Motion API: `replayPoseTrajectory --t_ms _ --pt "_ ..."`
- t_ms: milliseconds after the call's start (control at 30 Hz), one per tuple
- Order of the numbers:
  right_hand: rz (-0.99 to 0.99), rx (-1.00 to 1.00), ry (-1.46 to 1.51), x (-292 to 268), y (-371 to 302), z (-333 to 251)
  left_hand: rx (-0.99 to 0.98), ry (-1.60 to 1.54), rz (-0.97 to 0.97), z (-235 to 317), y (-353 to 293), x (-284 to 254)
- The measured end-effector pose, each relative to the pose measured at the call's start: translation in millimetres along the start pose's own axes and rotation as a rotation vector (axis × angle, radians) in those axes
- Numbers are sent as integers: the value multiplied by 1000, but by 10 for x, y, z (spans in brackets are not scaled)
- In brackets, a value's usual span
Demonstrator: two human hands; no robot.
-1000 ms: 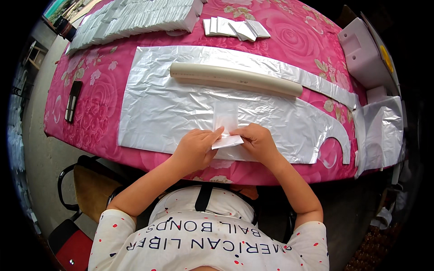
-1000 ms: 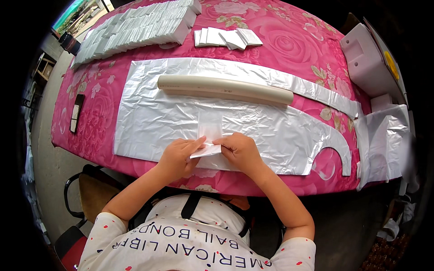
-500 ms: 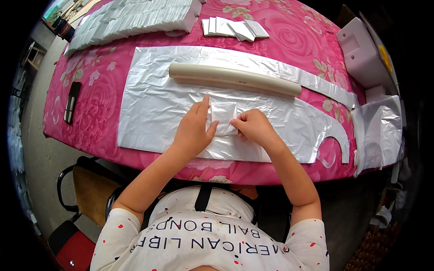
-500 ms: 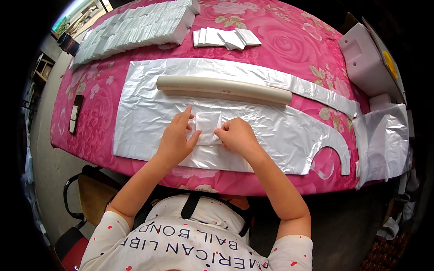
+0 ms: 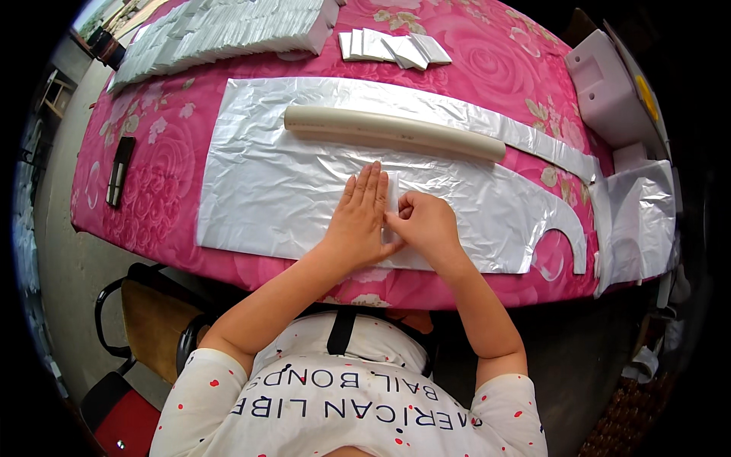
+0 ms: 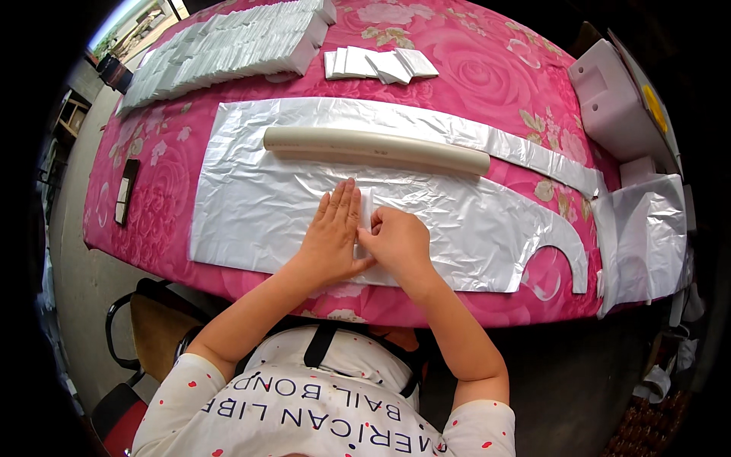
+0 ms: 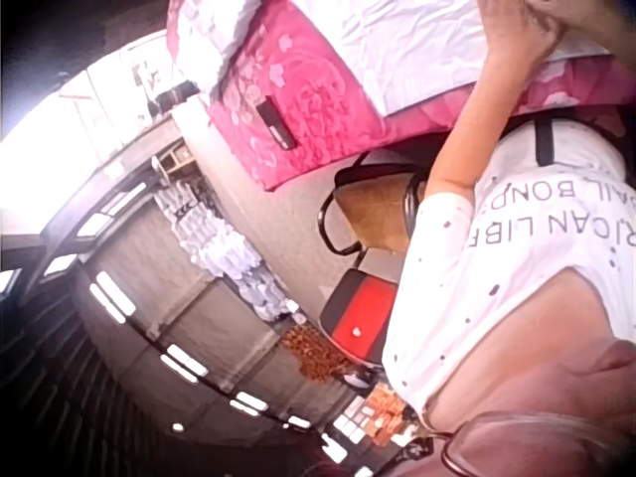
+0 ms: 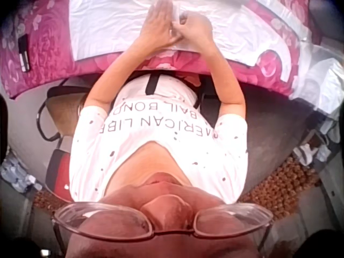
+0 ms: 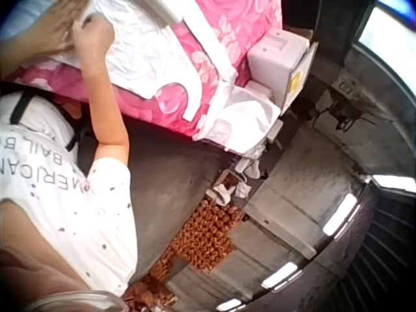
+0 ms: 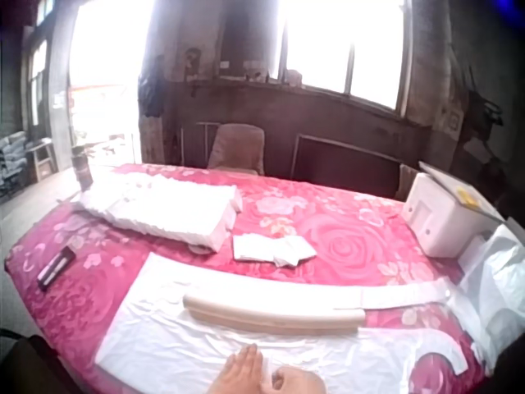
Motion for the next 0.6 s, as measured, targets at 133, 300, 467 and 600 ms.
replayPoseTrajectory --t_ms 133,300,467,600 --pt "70 27 -151 -146 -56 63 -4 19 12 19 -8 -77" --pt "215 -213 -265 -246 -162 -136 4 -166 318 -9 -167 -377" --pt "290 -703 -240 23 -274 -665 -170 -679 289 -136 -722 -602" --pt "210 -667 -259 418 -141 -785 -553 -1318 218 -136 -1529 -294"
Point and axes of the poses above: each hand's wrist, its own y-axis towards the middle knuckle, its own x-axis out of the palm, z = x × y, the point moved 10 cm from there along y, towards the middle knuckle, and after that the axes turned 13 degrees about x, right-handed, at the moved point
